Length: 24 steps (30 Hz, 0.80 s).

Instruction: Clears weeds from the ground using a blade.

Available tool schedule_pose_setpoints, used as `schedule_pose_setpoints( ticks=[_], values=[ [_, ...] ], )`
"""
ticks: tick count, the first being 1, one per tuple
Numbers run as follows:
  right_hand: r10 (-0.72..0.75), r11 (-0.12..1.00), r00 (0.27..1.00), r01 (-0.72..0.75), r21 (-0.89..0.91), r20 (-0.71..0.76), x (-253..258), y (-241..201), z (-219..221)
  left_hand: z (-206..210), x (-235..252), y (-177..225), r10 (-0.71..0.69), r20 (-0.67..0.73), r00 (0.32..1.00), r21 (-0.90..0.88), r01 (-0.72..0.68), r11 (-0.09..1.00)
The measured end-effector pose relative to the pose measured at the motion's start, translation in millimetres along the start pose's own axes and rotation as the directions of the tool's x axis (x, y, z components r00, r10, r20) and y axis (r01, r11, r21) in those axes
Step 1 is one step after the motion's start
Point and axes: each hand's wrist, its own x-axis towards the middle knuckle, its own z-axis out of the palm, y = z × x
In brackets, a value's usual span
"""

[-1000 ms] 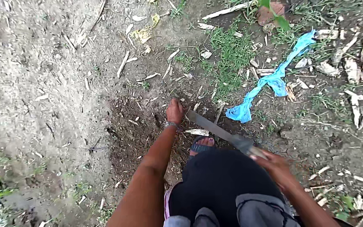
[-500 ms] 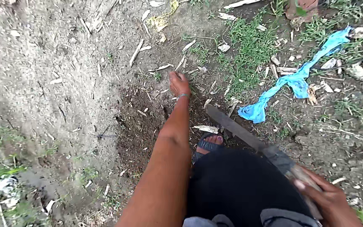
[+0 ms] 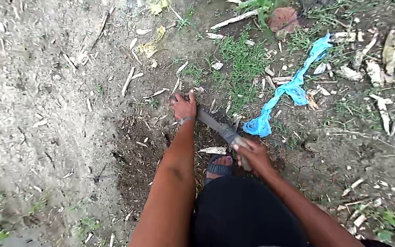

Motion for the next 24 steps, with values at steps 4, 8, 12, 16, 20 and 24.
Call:
schedule_pose_setpoints(
  ticks=[4, 8, 12, 16, 20, 24],
  values=[
    [0.068, 0.996, 0.997, -0.066, 0.054, -0.034, -33.3, -1.7, -41.4, -0.1, -12.5, 14.2, 0.035, 0.100, 0.994, 0.055, -0.041, 0.998],
    [0.115, 0.988, 0.987, -0.102, 0.118, -0.111, -92.2, -5.0, -104.1, 0.6, -4.1, 22.6, 0.061, 0.165, 0.984, 0.058, -0.071, 0.996],
    [0.159, 0.982, 0.980, -0.144, 0.124, -0.120, -88.5, -14.0, -93.9, -1.0, 3.1, 16.0, 0.121, 0.213, 0.969, 0.045, -0.134, 0.990],
    [0.051, 0.998, 0.997, -0.049, 0.036, -0.051, -23.1, -17.1, -47.5, -11.7, 4.9, 21.6, 0.143, 0.210, 0.967, -0.007, -0.145, 0.989],
    [-0.159, 0.964, 0.986, 0.144, -0.223, -0.049, -39.8, -14.5, -39.8, -13.0, 5.4, 12.5, 0.107, 0.207, 0.972, -0.108, -0.086, 0.990],
    [-0.234, 0.933, 0.969, 0.200, -0.299, -0.083, -70.7, -20.2, -66.0, -11.2, 2.5, 17.5, 0.009, 0.151, 0.989, -0.294, 0.037, 0.955]
  ],
)
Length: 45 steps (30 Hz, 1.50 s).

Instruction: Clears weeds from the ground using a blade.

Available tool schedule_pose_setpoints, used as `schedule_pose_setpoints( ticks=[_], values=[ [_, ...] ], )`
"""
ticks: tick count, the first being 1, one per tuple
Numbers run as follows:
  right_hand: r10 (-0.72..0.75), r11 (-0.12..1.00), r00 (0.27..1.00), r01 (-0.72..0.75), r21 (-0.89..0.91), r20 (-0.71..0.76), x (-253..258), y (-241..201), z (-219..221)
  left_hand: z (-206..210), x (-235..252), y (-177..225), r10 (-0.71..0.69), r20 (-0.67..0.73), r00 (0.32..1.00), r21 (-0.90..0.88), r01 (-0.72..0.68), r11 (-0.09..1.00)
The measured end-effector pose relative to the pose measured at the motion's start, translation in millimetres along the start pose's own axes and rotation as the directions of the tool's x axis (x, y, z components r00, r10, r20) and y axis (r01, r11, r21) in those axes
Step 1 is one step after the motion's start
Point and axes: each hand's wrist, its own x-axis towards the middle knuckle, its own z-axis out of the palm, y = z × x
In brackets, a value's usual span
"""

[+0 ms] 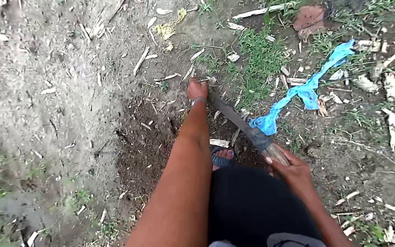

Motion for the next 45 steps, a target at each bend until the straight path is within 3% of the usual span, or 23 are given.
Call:
schedule_pose_setpoints(
  ticks=[2, 5, 8, 11, 14, 17, 20, 26, 30, 33, 35, 37, 41, 43, 45],
  values=[
    [0.095, 0.989, 0.995, -0.090, 0.121, -0.034, -18.6, 8.4, -30.7, 8.0, -1.7, 16.7, 0.014, -0.030, 0.999, -0.071, -0.017, 0.997],
    [0.225, 0.939, 0.969, -0.187, 0.288, -0.106, -52.5, 20.4, -71.2, 24.6, -6.6, 62.8, 0.198, -0.040, 0.979, -0.161, -0.202, 0.966],
    [0.268, 0.918, 0.954, -0.212, 0.335, -0.132, -93.3, 9.0, -100.2, 35.4, -10.9, 99.5, 0.424, -0.007, 0.906, -0.172, -0.419, 0.892],
    [0.251, 0.900, 0.964, -0.198, 0.389, -0.090, -135.7, -1.8, -117.8, 40.1, -16.8, 107.3, 0.549, 0.063, 0.833, -0.070, -0.545, 0.835],
    [0.277, 0.816, 0.961, -0.229, 0.531, -0.012, -156.5, 7.1, -116.9, 48.0, -24.8, 90.9, 0.551, 0.139, 0.823, -0.010, -0.555, 0.832],
    [0.372, 0.748, 0.928, -0.288, 0.598, -0.018, -139.8, 20.9, -96.7, 56.2, -36.4, 75.4, 0.525, 0.250, 0.813, 0.078, -0.558, 0.826],
    [0.388, 0.799, 0.911, -0.260, 0.542, -0.136, -107.4, 39.8, -89.2, 55.0, -42.0, 71.8, 0.520, 0.291, 0.803, 0.145, -0.574, 0.806],
    [0.268, 0.945, 0.934, -0.206, 0.255, -0.237, -122.6, 63.8, -173.9, 54.6, -48.7, 64.9, 0.518, 0.313, 0.796, 0.207, -0.590, 0.781],
    [0.234, 0.921, 0.968, -0.192, 0.340, -0.088, -157.2, 72.0, -224.1, 71.7, -59.7, 48.9, 0.541, 0.309, 0.782, 0.169, -0.605, 0.778],
    [0.351, 0.890, 0.931, -0.299, 0.344, -0.099, -126.4, 89.6, -208.0, 75.8, -69.4, 43.8, 0.570, 0.293, 0.768, 0.153, -0.626, 0.764],
    [0.433, 0.864, 0.894, -0.375, 0.335, -0.117, -70.1, 87.7, -156.0, 85.1, -79.0, 35.7, 0.611, 0.281, 0.740, 0.183, -0.666, 0.723],
    [0.461, 0.832, 0.883, -0.395, 0.391, -0.090, -29.2, 83.6, -104.9, 97.8, -93.9, 26.4, 0.702, 0.248, 0.667, 0.224, -0.745, 0.628],
    [0.282, 0.901, 0.949, -0.210, 0.380, -0.144, -45.8, 87.0, -71.3, 118.6, -109.4, -1.6, 0.720, 0.262, 0.642, 0.404, -0.751, 0.523],
    [0.098, 0.986, 0.967, -0.062, 0.155, -0.235, -55.7, 81.8, -79.0, 117.3, -104.3, -4.4, 0.730, 0.250, 0.636, 0.427, -0.749, 0.507],
    [-0.088, 0.988, 0.964, 0.054, -0.142, -0.249, -68.6, 83.9, -104.2, 112.8, -96.3, -2.9, 0.741, 0.255, 0.622, 0.439, -0.757, 0.484]
  ],
)
